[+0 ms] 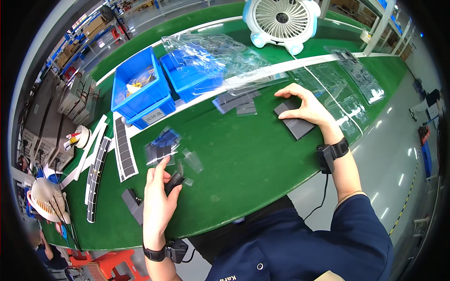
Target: Assembling small black plastic housing components by hand at an industrial workstation.
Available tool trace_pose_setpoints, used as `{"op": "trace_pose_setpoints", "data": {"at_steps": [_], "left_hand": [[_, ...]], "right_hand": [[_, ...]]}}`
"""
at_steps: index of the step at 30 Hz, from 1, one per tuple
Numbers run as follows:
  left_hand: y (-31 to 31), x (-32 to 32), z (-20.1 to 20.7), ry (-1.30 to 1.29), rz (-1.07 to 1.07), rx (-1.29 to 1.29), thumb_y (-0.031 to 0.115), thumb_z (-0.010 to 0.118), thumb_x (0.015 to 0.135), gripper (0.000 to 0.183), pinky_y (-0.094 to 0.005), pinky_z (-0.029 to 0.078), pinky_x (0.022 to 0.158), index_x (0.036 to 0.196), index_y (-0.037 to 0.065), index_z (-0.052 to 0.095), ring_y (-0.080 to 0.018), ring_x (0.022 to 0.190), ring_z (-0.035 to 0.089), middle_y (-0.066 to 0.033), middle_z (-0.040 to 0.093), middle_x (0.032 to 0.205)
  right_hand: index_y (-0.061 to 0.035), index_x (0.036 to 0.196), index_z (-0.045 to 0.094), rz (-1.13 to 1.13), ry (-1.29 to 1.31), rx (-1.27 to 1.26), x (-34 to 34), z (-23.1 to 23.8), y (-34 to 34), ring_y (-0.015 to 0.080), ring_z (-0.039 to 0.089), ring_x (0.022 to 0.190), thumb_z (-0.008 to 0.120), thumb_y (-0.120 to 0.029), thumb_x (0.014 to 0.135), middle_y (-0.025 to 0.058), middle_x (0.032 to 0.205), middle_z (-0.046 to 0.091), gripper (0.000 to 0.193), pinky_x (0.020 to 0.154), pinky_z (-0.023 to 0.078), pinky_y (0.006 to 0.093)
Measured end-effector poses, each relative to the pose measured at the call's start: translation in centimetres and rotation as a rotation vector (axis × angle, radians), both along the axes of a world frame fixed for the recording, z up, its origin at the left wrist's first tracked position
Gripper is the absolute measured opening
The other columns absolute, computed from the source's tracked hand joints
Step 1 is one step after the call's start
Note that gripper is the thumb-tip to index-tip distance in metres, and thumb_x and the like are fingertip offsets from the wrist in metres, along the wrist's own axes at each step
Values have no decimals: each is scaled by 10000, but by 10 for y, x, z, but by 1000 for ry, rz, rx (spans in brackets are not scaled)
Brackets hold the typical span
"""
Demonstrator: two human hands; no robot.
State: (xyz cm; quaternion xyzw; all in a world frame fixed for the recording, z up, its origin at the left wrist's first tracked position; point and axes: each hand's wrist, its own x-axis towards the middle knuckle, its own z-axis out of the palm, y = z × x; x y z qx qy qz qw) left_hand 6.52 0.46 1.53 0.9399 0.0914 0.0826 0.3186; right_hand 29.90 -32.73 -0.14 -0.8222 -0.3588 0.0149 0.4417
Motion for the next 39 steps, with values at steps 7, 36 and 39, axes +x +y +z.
{"op": "trace_pose_setpoints", "data": {"at_steps": [7,36,39], "left_hand": [[-12,6,-3,-106,51,-122,-154,649,657,743,-205,451,587,1319,103,428,-88,685,479,-46,487,1002],[3,5,-12,-68,-168,-359,7,631,792,86,-289,488,807,826,-11,553,-211,954,636,-125,676,899],[5,5,-15,-118,-165,-219,2,618,799,98,-291,485,817,833,-11,527,-226,982,627,-133,674,954]], "right_hand": [[-104,1167,511,-189,-282,-282,-23,10,5,278,525,947,845,-422,481,96,976,531,826,845,419,389],[-91,1100,529,-121,-331,-410,-53,29,25,274,503,974,768,-154,605,85,999,575,553,904,376,382],[-81,1083,525,-196,-435,-447,-60,21,29,278,508,981,735,-105,633,96,997,574,497,916,370,384]]}}
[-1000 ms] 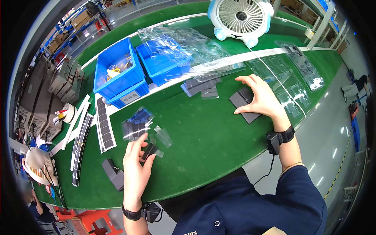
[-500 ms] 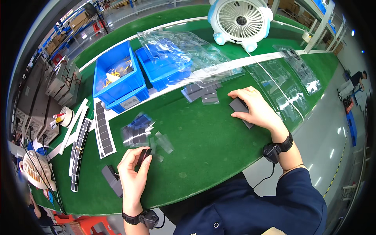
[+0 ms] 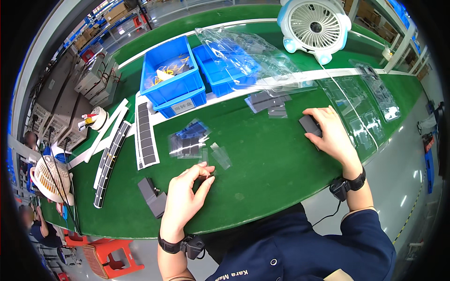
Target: Assembling small black plastic housing components by hand at an industrial workstation.
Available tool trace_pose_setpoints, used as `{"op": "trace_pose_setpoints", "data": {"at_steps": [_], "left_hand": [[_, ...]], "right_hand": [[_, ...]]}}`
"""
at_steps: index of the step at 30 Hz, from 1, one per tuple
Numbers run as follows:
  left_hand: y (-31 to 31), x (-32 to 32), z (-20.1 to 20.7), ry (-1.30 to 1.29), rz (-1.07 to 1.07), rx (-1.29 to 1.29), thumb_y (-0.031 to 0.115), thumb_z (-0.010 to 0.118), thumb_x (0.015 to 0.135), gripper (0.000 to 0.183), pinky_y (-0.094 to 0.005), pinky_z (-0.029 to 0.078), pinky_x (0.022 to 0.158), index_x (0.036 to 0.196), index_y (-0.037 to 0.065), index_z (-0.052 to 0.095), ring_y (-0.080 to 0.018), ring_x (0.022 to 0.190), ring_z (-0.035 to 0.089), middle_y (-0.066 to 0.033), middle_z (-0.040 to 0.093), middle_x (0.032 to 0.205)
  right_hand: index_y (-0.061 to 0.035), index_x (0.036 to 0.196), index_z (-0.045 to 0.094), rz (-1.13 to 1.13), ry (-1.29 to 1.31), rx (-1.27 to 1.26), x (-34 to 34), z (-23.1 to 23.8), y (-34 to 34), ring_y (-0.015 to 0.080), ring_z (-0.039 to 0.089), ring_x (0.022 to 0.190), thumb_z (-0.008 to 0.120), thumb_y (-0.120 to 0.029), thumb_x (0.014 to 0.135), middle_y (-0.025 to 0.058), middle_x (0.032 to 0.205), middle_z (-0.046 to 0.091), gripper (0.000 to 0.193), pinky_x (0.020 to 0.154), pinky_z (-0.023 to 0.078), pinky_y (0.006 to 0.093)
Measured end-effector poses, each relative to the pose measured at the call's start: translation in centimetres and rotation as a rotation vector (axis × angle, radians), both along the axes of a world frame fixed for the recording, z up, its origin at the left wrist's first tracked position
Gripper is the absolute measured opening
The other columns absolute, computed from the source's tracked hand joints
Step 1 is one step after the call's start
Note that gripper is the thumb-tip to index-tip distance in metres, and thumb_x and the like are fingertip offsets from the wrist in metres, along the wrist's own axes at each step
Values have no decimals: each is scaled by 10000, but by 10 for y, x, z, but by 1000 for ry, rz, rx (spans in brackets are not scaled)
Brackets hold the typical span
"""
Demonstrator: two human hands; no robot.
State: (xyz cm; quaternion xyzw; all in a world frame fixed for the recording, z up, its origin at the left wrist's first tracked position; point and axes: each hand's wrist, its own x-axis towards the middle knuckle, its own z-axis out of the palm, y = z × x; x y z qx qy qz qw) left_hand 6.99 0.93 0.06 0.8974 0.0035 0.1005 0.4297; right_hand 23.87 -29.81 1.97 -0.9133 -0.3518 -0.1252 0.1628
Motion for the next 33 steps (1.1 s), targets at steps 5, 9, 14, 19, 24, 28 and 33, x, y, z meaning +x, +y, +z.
{"op": "trace_pose_setpoints", "data": {"at_steps": [5,9,14,19,24,28,33], "left_hand": [[-1,-1,3,-27,102,-212,20,601,823,87,-266,480,728,841,-12,522,-119,784,602,-156,657,1003],[0,-2,5,-105,154,-224,18,601,822,91,-268,476,732,852,-16,521,-115,750,584,-140,657,967],[0,-1,-1,2,229,-130,33,584,834,102,-319,479,794,870,-21,505,-231,895,637,-176,650,1009],[-2,-4,1,53,38,-32,44,547,859,101,-375,457,885,902,-15,477,-364,1112,537,-218,599,1106],[-7,-3,8,98,-21,-131,52,540,870,96,-317,476,735,884,-8,467,-255,960,624,-225,586,1138],[2,-3,5,76,51,-131,53,538,873,95,-276,432,592,883,-6,465,-146,730,585,-208,600,1129],[-3,-3,5,73,-2,-234,40,537,870,83,-253,383,537,868,-4,467,-82,623,448,-188,616,1109]], "right_hand": [[-87,1036,523,-5,43,69,0,-3,5,300,506,983,689,-27,646,101,991,568,427,903,379,385],[-73,1045,532,7,63,72,-2,-2,11,299,503,976,684,23,626,98,1017,562,456,887,392,372],[-37,1025,531,14,246,251,-10,6,12,214,563,778,685,77,635,85,991,575,434,712,470,296],[-56,1050,554,17,695,677,14,21,-21,25,542,695,681,68,672,54,923,636,418,630,448,179],[-56,1117,531,-18,863,735,43,20,-48,66,594,762,683,55,690,40,882,650,466,692,470,198],[-60,1148,508,-23,925,651,57,2,-45,54,570,768,697,56,699,58,964,641,501,726,466,201],[-73,1174,515,-100,463,419,40,-6,-25,147,567,767,817,-188,608,106,1013,619,652,714,480,268]]}}
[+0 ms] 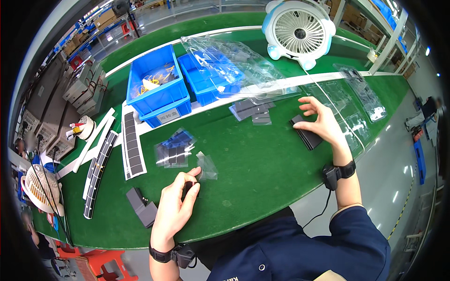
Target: Assembling small black plastic housing components by hand at an industrial workstation.
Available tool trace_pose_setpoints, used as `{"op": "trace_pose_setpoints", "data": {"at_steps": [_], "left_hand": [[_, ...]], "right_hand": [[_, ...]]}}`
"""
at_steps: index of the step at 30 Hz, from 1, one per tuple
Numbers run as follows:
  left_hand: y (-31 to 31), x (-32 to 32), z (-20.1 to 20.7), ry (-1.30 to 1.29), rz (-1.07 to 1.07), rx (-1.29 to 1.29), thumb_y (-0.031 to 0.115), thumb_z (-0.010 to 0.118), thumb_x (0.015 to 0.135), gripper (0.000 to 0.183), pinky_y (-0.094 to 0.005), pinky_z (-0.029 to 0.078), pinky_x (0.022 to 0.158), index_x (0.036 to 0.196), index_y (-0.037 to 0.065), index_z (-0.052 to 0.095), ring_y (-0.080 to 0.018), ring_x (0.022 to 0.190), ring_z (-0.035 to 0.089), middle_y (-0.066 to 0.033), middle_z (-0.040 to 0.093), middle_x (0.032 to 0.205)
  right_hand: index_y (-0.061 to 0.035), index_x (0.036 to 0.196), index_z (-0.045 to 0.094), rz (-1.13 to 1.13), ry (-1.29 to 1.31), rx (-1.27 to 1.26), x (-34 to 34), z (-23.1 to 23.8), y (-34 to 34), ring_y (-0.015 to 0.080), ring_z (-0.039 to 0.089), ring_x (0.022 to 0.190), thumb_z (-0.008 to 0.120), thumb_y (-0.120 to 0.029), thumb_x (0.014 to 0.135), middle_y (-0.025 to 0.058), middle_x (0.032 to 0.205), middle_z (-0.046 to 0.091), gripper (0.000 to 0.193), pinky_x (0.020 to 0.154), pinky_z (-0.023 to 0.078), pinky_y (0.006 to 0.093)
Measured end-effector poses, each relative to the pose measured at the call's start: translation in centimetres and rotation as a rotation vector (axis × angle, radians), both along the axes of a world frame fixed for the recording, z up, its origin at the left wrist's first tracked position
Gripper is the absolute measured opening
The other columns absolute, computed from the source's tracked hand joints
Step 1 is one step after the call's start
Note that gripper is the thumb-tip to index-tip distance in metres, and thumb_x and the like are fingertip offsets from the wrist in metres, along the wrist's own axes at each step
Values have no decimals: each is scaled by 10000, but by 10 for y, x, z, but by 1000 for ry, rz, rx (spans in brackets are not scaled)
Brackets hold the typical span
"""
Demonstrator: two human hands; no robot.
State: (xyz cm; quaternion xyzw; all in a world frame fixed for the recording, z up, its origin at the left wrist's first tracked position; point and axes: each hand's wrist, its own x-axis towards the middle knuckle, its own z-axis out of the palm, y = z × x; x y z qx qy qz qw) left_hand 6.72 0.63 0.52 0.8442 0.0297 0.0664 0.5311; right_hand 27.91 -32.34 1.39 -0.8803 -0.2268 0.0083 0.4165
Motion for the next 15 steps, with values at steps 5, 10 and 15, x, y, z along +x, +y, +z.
{"op": "trace_pose_setpoints", "data": {"at_steps": [5,10,15], "left_hand": [[1,0,-4,-134,46,-45,11,563,851,53,-259,475,720,859,-15,517,-120,827,583,-154,626,1082],[3,0,-6,-141,90,-273,-3,616,813,64,-273,483,779,863,-21,582,-140,866,600,-112,637,974],[12,-3,-8,-96,95,-460,-48,654,775,151,-206,468,718,921,-17,629,-85,783,581,-42,604,867]], "right_hand": [[-127,1216,447,-89,-132,-305,-21,4,14,286,601,776,812,-268,576,157,911,609,749,712,486,371],[-127,1213,451,-178,-104,-382,-20,8,17,285,606,791,791,-225,603,153,861,606,706,723,484,366],[-102,1192,482,-146,-63,-286,-17,14,15,279,623,838,770,-201,646,159,894,631,626,753,490,360]]}}
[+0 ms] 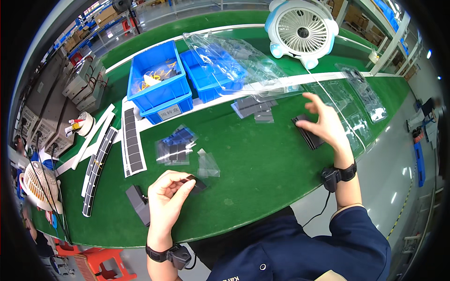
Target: Assembling small black plastic housing components by hand at an industrial workstation.
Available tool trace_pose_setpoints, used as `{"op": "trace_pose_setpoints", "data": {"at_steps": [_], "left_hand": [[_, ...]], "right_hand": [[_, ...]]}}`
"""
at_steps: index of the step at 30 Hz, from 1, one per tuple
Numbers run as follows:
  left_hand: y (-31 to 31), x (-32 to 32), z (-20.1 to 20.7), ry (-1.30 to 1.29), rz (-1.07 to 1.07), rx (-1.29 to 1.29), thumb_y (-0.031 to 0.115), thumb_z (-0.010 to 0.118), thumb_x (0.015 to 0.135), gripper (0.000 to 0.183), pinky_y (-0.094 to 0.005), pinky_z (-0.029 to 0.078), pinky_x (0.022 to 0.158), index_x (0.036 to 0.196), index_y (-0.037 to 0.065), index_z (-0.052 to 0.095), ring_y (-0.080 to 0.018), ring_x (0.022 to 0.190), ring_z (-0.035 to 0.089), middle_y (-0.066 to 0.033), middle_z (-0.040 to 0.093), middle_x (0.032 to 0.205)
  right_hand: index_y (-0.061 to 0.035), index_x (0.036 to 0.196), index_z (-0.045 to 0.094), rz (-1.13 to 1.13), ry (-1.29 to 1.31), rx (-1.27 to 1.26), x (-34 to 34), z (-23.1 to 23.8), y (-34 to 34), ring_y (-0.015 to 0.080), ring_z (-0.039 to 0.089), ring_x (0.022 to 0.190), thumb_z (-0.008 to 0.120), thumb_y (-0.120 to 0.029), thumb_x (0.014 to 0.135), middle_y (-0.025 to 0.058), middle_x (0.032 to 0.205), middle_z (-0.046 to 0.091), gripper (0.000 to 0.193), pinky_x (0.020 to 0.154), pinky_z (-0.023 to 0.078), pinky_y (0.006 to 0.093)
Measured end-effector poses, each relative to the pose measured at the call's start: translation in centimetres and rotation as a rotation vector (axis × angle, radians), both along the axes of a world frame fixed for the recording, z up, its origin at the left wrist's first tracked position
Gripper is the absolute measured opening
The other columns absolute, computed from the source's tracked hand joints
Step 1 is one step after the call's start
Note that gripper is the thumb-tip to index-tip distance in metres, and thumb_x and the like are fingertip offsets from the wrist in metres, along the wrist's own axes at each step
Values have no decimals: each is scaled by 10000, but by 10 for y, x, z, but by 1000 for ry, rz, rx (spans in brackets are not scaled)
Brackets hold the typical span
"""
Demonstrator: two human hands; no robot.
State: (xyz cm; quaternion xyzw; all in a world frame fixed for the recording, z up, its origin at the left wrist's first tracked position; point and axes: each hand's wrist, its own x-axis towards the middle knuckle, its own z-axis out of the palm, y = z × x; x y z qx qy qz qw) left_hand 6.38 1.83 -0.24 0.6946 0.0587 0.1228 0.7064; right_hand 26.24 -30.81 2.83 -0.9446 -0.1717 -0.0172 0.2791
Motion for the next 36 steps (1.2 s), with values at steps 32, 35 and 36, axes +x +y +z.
{"op": "trace_pose_setpoints", "data": {"at_steps": [32,35,36], "left_hand": [[-1,-2,13,-129,-35,50,-18,598,841,196,-219,474,749,1036,-4,599,-100,817,592,-61,614,904],[14,-32,34,-244,157,48,-53,617,798,362,-238,485,709,1149,-19,541,-113,783,583,-72,609,901],[19,-46,42,-267,289,60,-64,614,787,400,-244,489,696,1173,-15,522,-128,785,584,-74,603,881]], "right_hand": [[-80,983,645,512,-190,128,-45,-35,155,201,539,663,703,-48,682,54,763,587,309,602,454,316],[-94,1017,622,650,-283,265,-67,-31,164,254,571,821,690,-34,675,55,844,597,354,700,481,354],[-94,997,624,773,-389,269,-71,-29,172,264,575,826,689,-67,695,61,858,599,311,720,487,350]]}}
